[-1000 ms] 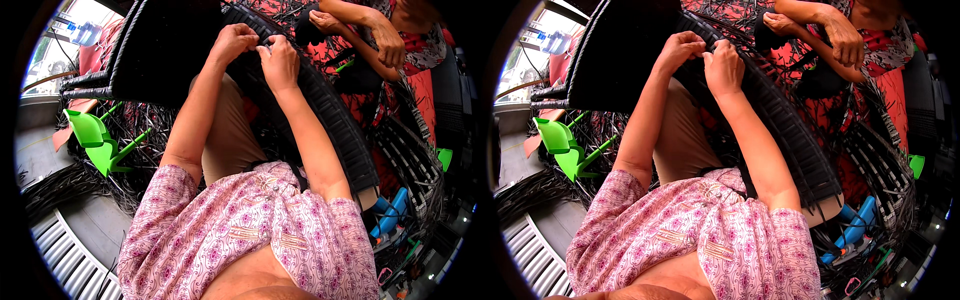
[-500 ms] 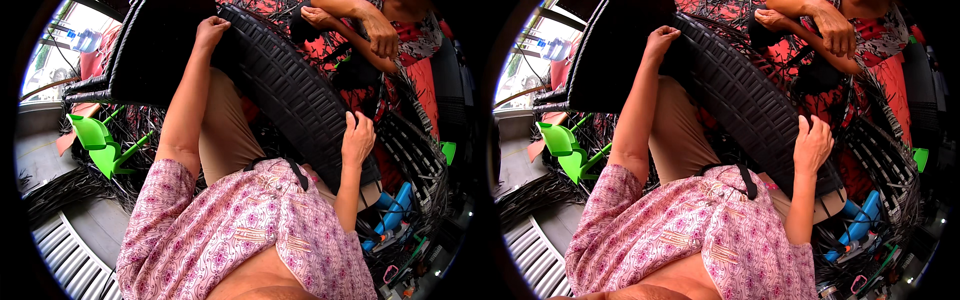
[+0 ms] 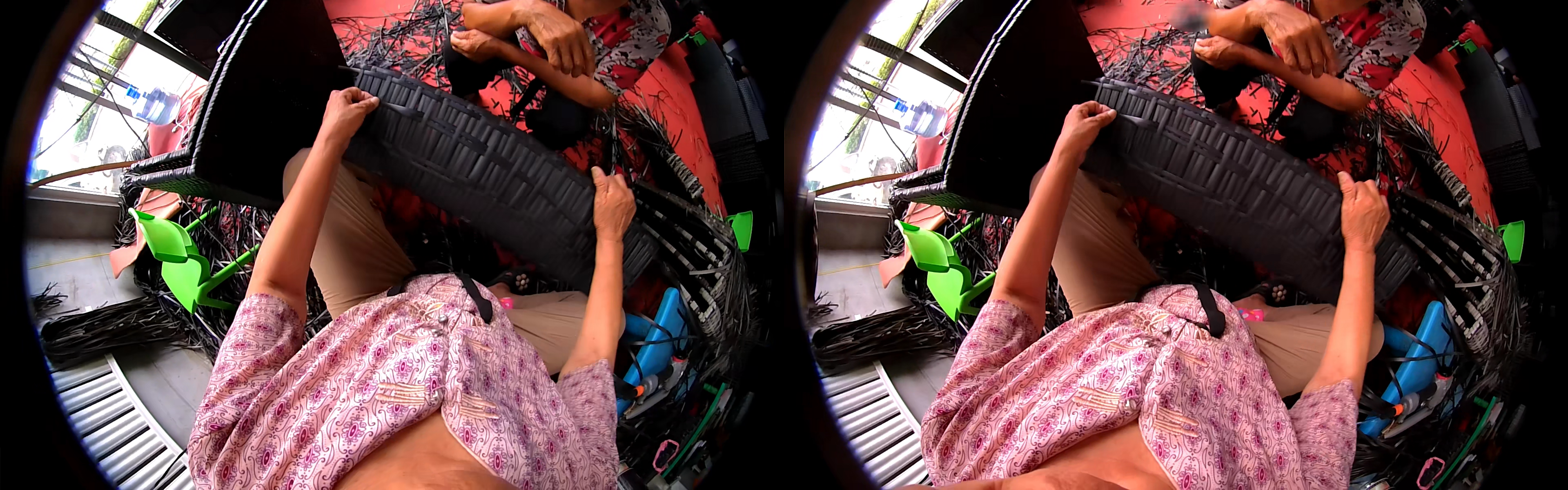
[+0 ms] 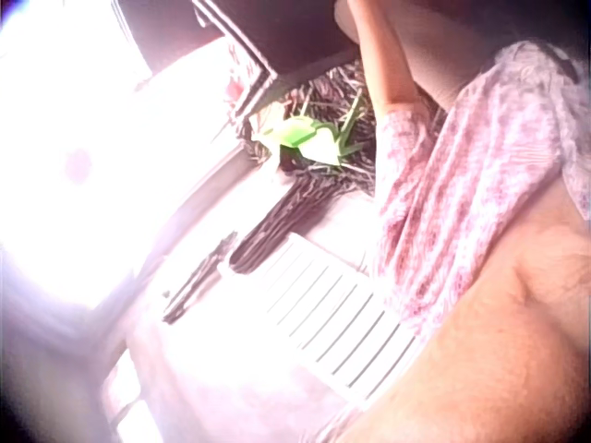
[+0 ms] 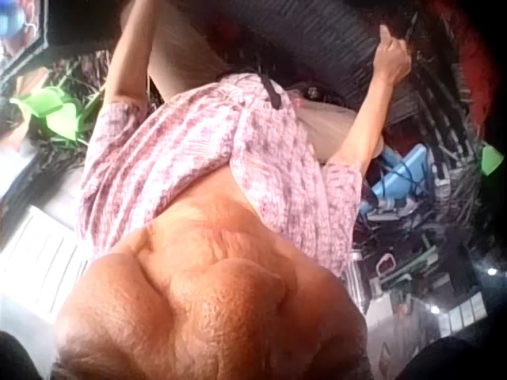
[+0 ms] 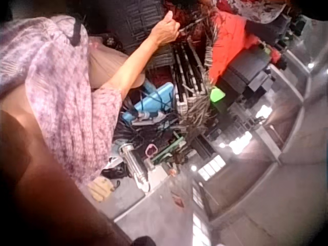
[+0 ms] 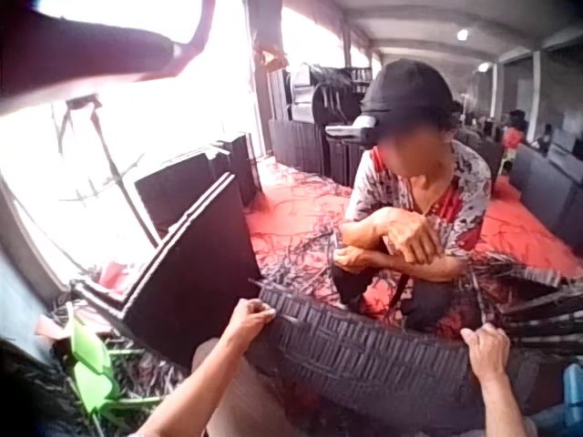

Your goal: The person weaves black plastic strips into the frame of a chair seat. They sit cross-legged on the floor, threading the strips through the existing weave and adjusting the tension.

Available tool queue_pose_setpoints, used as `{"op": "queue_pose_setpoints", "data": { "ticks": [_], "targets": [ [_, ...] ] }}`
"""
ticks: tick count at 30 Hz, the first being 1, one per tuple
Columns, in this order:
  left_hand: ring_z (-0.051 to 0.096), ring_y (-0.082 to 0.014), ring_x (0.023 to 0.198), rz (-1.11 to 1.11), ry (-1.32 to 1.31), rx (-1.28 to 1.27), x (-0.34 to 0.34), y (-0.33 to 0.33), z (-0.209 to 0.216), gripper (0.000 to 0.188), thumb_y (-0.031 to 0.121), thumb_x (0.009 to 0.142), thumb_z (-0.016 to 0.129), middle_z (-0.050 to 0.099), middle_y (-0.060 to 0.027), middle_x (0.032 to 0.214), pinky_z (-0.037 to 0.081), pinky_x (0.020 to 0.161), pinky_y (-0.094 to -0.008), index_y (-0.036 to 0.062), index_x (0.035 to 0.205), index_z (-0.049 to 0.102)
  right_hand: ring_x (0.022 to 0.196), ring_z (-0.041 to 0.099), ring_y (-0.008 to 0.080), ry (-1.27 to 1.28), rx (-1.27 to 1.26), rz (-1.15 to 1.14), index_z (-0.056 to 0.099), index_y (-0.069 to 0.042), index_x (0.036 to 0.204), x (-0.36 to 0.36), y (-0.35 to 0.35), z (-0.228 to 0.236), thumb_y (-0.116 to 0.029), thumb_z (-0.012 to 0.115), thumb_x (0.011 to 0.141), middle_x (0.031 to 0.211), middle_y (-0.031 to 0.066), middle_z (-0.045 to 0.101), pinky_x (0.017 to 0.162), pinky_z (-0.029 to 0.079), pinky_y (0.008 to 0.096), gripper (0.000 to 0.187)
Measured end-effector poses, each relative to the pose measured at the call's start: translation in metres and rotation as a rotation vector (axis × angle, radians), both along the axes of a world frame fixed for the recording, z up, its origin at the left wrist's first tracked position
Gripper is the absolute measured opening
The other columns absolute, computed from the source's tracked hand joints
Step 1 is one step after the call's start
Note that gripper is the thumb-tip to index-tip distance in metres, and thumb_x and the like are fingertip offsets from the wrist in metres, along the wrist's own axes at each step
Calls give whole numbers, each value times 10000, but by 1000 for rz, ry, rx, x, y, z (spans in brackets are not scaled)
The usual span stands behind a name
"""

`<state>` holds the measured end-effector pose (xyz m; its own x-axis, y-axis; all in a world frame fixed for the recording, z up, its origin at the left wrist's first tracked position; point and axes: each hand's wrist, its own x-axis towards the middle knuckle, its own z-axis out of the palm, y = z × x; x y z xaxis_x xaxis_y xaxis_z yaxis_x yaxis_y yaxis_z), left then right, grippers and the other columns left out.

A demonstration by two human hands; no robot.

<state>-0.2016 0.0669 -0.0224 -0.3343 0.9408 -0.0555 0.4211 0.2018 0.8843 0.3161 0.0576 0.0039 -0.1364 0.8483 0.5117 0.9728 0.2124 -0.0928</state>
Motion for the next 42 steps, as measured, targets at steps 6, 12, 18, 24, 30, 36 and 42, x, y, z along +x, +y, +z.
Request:
{"op": "queue_pose_setpoints", "data": {
  "ticks": [6, 12, 18, 24, 30, 36, 42],
  "targets": [
    [541, -122, 888, -64, -264, -94, 87, -90, 10, 189, 165, 841, 787, 567, -40, 919, 442, 777, -278, -2, 828, 699, 754, 616, 361, -24, -59, -82, 656, -47, 716, 89, 1, 0, -455, 486, 1026, 787, 94, 636, 703, 471, 464, 541],
    [477, -189, 1160, -36, -128, -41, 141, -170, -7, 168, 178, 876, 763, 543, -73, 1143, 350, 1021, -302, 23, 910, 709, 746, 608, 344, 104, -167, -142, 633, -47, 687, 134, -33, -7, -444, 443, 1036, 747, 84, 625, 712, 456, 446, 563],
    [446, -242, 1300, -48, -170, -60, 138, -181, -1, 161, 194, 883, 759, 600, -87, 1151, 307, 1102, -352, 39, 912, 728, 745, 613, 335, 102, -151, -134, 648, -67, 693, 133, -35, -12, -442, 428, 1042, 754, 65, 636, 720, 461, 437, 558],
    [478, -262, 1304, 30, 26, 137, 152, -186, 6, 137, 141, 836, 803, 654, -82, 1056, 385, 1059, -364, 44, 911, 744, 812, 655, 290, -146, 101, -99, 700, -87, 846, 115, -34, -5, -341, 597, 998, 886, 51, 684, 738, 503, 398, 313],
    [642, -227, 820, -11, 74, 323, 167, -197, 19, 123, 34, 824, 759, 675, -55, 855, 486, 763, -348, 68, 914, 683, 854, 683, 273, 479, -158, 406, 721, -71, 926, -74, -83, 34, -156, 728, 896, 928, 76, 694, 772, 546, 380, 91],
    [653, -211, 746, -117, 70, 361, 171, -198, 47, 159, -12, 794, 770, 687, -62, 822, 507, 675, -301, 50, 909, 681, 921, 675, 279, 488, -261, 810, 709, -61, 1031, -161, -117, 10, -158, 785, 806, 981, 96, 690, 793, 556, 379, 257],
    [645, -148, 778, -187, -49, 340, 173, -197, 46, 115, 6, 846, 749, 683, -50, 840, 504, 697, -273, 20, 945, 691, 785, 662, 248, 745, -385, 778, 735, -62, 929, -160, -121, 4, -126, 771, 827, 830, 74, 686, 684, 537, 345, 125]
  ]
}}
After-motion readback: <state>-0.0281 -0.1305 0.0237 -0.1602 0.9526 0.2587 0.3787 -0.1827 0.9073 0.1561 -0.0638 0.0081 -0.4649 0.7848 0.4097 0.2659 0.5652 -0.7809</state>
